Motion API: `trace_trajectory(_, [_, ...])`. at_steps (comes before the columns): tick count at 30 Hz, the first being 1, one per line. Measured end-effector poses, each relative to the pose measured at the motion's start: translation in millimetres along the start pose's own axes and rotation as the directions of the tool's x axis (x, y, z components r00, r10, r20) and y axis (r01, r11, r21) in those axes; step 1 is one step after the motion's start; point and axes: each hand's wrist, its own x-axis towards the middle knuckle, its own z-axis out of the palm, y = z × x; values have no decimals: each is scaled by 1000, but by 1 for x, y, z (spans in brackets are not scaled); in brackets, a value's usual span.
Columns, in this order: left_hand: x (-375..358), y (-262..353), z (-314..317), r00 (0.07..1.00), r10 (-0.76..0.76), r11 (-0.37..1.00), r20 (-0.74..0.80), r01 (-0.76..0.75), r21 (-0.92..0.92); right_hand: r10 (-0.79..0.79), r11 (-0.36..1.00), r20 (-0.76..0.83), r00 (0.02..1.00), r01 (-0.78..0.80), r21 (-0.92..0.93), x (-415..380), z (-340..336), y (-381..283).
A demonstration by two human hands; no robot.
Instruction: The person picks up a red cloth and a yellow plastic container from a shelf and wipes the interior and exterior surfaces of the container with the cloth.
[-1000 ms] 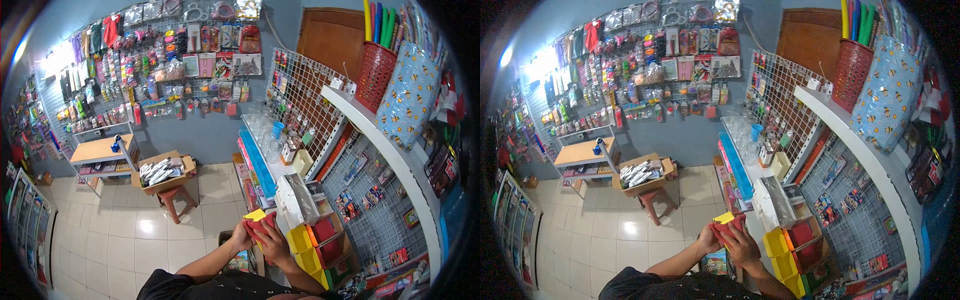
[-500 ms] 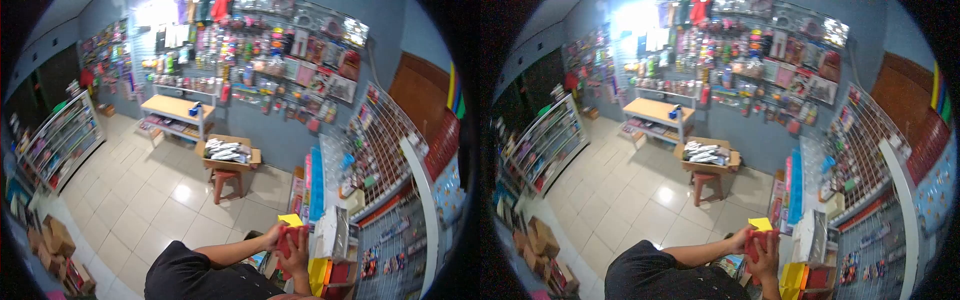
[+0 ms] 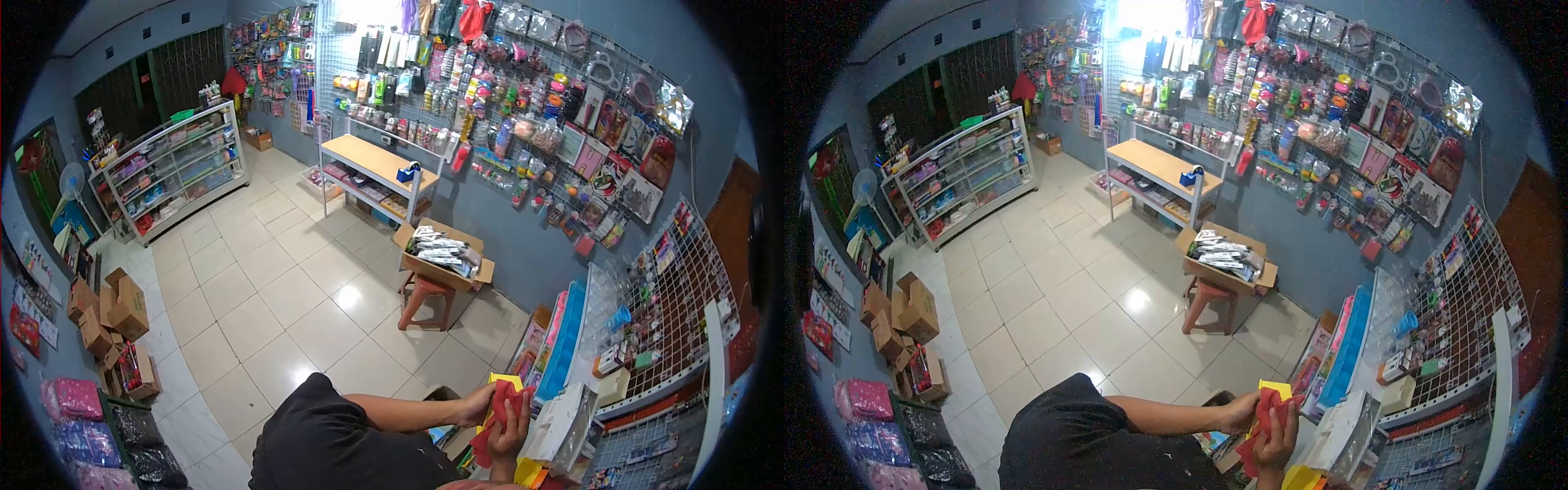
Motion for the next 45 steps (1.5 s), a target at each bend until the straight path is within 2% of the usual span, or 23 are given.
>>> trace_trajectory(2, [-13,-6,18,998,-7,1000,-69,8,19,21,999,4,1000,-21,28,12,-4,-5])
trace_trajectory(3, [-22,-5,28,982,-27,994,-185,47,102,130,989,27,991,-131,64,24,-6,-20])
trace_trajectory(6, [-13,-4,13,995,12,1000,-101,-10,17,149,989,-1,989,-149,-4,35,4,-32])
trace_trajectory(11, [5,18,-14,985,98,994,-139,-105,-42,4,985,58,998,6,-172,13,12,-26])
trace_trajectory(14, [-11,41,9,974,25,999,-227,-30,-21,136,960,120,983,-161,230,0,6,-13])
trace_trajectory(15, [-7,40,5,953,53,998,-299,-44,38,187,923,62,980,-197,331,-9,7,-2])
trace_trajectory(17, [-2,41,-3,956,49,996,-290,-26,85,493,642,-16,870,-351,681,-37,22,40])
trace_trajectory(18, [0,40,-6,958,37,994,-283,-6,107,677,426,-35,735,-352,834,-49,27,52])
trace_trajectory(20, [-8,48,11,961,-11,996,-275,34,81,851,175,-27,524,-235,956,-34,4,39])
trace_trajectory(21, [-14,54,23,978,-29,997,-205,42,60,819,151,-10,574,-199,968,-30,-6,40])
trace_trajectory(22, [-16,59,31,990,-52,998,-134,57,36,873,-26,107,476,-174,984,-35,-12,51])
trace_trajectory(25, [-3,60,22,994,-31,979,-104,51,198,857,-86,76,510,-5,996,-51,-23,85])
trace_trajectory(27, [9,56,8,994,-3,969,-106,29,246,625,-61,-73,777,142,988,-34,-48,63])
trace_trajectory(29, [17,52,4,997,19,962,-72,1,274,883,276,-257,393,10,961,-46,-51,65])
trace_trajectory(30, [18,51,9,999,3,961,-51,11,278,768,486,-399,501,-49,873,-45,-58,48])
trace_trajectory(32, [19,41,35,998,-43,965,-51,55,256,702,590,-468,537,-71,805,-32,-57,17])
trace_trajectory(34, [11,29,73,989,-108,971,-96,126,205,411,771,-401,819,-78,631,-13,-58,-1])
trace_trajectory(35, [14,11,66,993,-105,948,-56,117,295,354,892,-328,876,-210,401,4,-64,-21])
trace_trajectory(36, [21,-11,41,988,80,707,130,-148,692,322,945,-229,919,-299,130,19,-69,-40])
trace_trajectory(38, [23,-20,29,998,-13,843,61,-22,538,346,935,-262,901,-354,18,24,-66,-54])
trace_trajectory(41, [24,-2,38,998,-61,943,31,47,329,310,945,-219,925,-326,-38,7,-51,-53])
trace_trajectory(44, [24,13,43,992,-121,943,-33,126,309,273,958,-219,937,-286,-31,-6,-44,-64])
trace_trajectory(45, [26,13,35,992,-127,897,9,111,428,277,957,-221,935,-290,-26,-9,-41,-64])
